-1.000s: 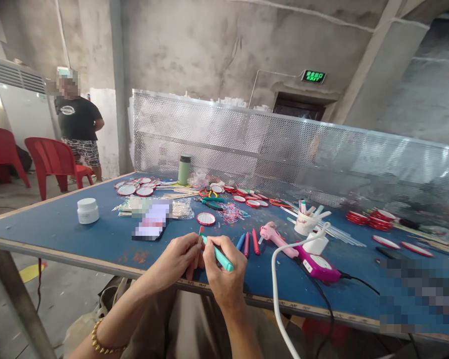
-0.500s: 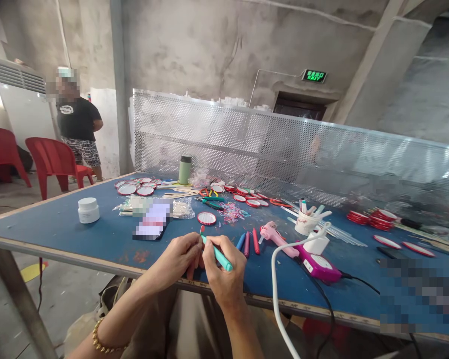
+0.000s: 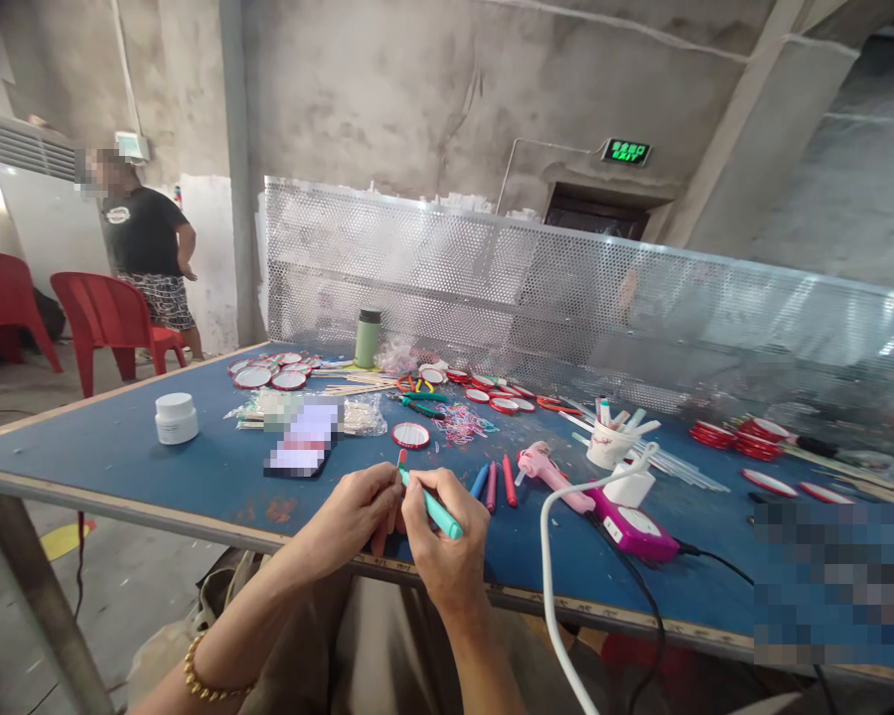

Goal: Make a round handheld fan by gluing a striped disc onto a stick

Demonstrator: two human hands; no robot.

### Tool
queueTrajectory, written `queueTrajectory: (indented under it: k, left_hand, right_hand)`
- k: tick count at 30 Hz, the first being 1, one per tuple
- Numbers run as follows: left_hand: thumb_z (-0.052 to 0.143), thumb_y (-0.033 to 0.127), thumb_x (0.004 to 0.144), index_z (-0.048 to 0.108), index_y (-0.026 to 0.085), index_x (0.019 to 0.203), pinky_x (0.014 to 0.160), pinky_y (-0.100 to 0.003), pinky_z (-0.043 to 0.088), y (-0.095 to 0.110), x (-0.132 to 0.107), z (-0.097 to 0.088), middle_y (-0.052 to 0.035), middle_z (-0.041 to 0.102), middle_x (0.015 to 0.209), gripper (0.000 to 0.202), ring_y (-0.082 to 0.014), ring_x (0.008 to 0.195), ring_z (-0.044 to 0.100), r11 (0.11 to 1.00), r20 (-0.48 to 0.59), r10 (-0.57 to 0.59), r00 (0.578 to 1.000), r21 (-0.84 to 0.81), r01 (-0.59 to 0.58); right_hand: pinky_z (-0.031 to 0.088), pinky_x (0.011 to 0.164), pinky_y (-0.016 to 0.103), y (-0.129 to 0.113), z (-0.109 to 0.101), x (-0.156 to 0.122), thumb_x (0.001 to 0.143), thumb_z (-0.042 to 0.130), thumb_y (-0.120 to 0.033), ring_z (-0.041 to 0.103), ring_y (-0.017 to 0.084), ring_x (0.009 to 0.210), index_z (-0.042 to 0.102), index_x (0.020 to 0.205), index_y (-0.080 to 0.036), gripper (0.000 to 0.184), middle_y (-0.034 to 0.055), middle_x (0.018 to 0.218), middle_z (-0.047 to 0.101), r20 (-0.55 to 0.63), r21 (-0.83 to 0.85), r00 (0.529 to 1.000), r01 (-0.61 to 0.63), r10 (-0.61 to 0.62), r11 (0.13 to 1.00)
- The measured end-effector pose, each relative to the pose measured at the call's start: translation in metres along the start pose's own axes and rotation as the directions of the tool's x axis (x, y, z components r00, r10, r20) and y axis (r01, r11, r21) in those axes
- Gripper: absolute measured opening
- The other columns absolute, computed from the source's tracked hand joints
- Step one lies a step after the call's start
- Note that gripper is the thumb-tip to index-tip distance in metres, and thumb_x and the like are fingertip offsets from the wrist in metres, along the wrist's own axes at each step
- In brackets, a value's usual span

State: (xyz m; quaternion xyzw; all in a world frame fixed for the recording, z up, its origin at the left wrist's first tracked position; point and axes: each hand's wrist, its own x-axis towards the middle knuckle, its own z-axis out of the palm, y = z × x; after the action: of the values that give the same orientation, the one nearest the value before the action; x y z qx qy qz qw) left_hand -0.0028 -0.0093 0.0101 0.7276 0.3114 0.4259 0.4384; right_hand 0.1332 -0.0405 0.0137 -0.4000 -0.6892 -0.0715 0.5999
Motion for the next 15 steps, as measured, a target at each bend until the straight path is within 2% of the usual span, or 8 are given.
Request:
queueTrajectory:
  k: [6,12,15]
  left_hand:
    - [0.04,0.031,0.094,0.048,0.021,0.075,0.048,-0.021,0.037,-0.0003,-0.0003,-0.0001,0.006,0.053,0.051,0.023,-0.0105,0.041,0.051,1.0,0.004,-0.008,1.0,-0.007,0.008]
    - [0.037,0.03,0.093,0.051,0.019,0.083,0.046,-0.021,0.039,-0.0016,0.001,-0.0004,0.0035,0.061,0.062,0.02,-0.0101,0.041,0.053,1.0,0.018,-0.005,1.0,-0.021,0.005]
    - [0.037,0.03,0.094,0.05,0.019,0.082,0.047,-0.021,0.039,-0.0013,0.0004,-0.0004,0.004,0.059,0.059,0.021,-0.0098,0.041,0.052,1.0,0.015,-0.003,1.0,-0.013,0.003]
  right_hand:
    - [0.049,0.056,0.022,0.0011,-0.0005,-0.0012,0.093,0.056,-0.022,0.06,0.011,0.056,0.063,0.079,-0.02,0.017,-0.0024,0.064,0.064,0.005,-0.003,1.0,0.005,-0.005,1.0]
    - [0.048,0.054,0.023,0.003,-0.0008,-0.0026,0.094,0.056,-0.024,0.057,0.01,0.05,0.063,0.079,-0.02,0.017,-0.003,0.062,0.063,-0.039,-0.026,0.999,-0.021,0.02,0.999]
    - [0.048,0.052,0.023,0.0022,-0.0008,-0.0013,0.094,0.055,-0.025,0.056,0.011,0.049,0.063,0.078,-0.02,0.019,-0.0027,0.061,0.063,-0.042,-0.042,0.999,-0.019,0.017,0.999]
